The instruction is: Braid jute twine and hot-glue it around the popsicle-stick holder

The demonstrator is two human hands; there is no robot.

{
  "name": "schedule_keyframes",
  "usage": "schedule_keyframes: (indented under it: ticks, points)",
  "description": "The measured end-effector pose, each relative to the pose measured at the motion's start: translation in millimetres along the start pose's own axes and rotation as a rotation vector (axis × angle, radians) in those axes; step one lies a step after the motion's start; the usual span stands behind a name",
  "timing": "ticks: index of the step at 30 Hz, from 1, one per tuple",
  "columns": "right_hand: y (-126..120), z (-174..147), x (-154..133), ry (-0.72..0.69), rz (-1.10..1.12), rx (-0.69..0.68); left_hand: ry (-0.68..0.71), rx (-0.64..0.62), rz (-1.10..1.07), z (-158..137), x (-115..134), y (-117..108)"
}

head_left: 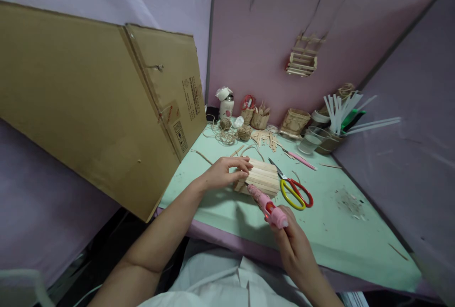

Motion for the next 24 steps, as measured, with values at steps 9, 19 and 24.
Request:
schedule_keyframes:
  ticks: [9,19,24]
  points:
    - [-1,-5,-5,0.01,0.046,-0.015,0.012,-0.006,0.017,-1,3,0]
    - [-36,-24,14,0.04,0.034,0.21,0.05,-0.069,0.044,-3,5,1]
    - [-83,-23,21,0.048,-0.187,0.341,0.031,-0.067,0.047,-4,6,0]
Point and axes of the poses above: each hand's wrist, its own z-axis towards the middle knuckle, its own y-axis out of the palm, x = y × z, the point moved 6 cm from there along z, towards the middle knuckle, and after that the axes turned 15 degrees about z, right-handed, at the moved point
